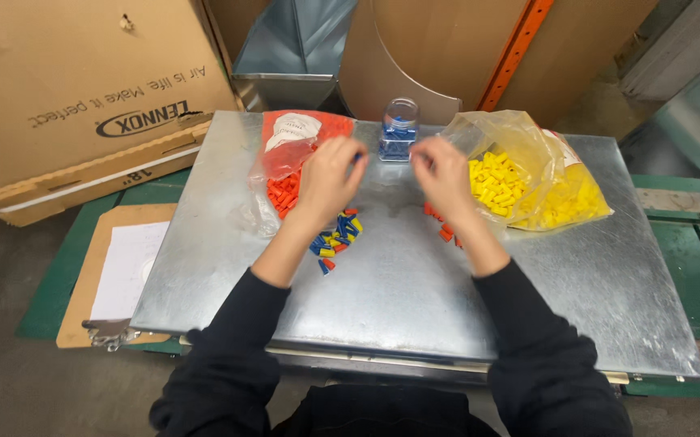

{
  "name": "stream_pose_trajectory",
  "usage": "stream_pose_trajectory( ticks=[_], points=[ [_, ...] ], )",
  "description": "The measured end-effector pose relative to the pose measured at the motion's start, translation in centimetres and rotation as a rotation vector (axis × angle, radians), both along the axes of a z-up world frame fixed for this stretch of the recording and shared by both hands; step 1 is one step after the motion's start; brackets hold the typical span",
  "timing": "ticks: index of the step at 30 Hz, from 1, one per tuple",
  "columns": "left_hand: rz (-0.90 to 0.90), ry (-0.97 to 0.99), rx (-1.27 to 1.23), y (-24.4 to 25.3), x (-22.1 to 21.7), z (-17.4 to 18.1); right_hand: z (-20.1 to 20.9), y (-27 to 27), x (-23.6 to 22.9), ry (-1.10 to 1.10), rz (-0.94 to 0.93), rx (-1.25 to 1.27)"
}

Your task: The person sorts small plastic pieces by color on a metal table. They pick up blue, yellow, and red pieces from a mixed pile and place them into separate clear bags or a small container.

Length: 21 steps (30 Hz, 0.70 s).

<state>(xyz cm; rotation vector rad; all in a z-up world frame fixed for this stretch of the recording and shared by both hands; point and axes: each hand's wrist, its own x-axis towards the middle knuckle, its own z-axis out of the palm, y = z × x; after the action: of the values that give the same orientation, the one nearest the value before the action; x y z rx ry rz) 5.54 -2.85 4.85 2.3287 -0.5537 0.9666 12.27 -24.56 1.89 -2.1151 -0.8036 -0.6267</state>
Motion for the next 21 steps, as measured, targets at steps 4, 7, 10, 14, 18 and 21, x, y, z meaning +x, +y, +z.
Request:
stream_pose_trajectory(
  ticks=[4,7,10,14,18,21],
  points=[
    [0.032,-0.019,-0.044,-2.0,7.3,-0.6,-2.2,-1.9,-5.0,0.058,0.039,-0.027],
    [0.122,0.074,-0.011,-3.4,11.7,-1.6,-3.7,-2.7,-6.9,0.119,-0.040,0.038],
    [0.128,0.150,0.036,-4.6,14.4,-2.7,-4.2,-3.4,-7.6,0.118,-0.069,0.136],
    [0.174,0.301,0.083,-5.3,16.1,-4.3,-3.6,-3.4,-8.1,0.135,-0.078,0.153],
    [0.154,0.355,0.087,-4.6,15.7,-4.9,-3.5,-2.5,-7.4,0.208,-0.033,0.185],
    [0.111,0.307,0.054,-3.8,13.5,-3.3,-3.3,-1.8,-6.8,0.223,0.003,0.157]
  ],
)
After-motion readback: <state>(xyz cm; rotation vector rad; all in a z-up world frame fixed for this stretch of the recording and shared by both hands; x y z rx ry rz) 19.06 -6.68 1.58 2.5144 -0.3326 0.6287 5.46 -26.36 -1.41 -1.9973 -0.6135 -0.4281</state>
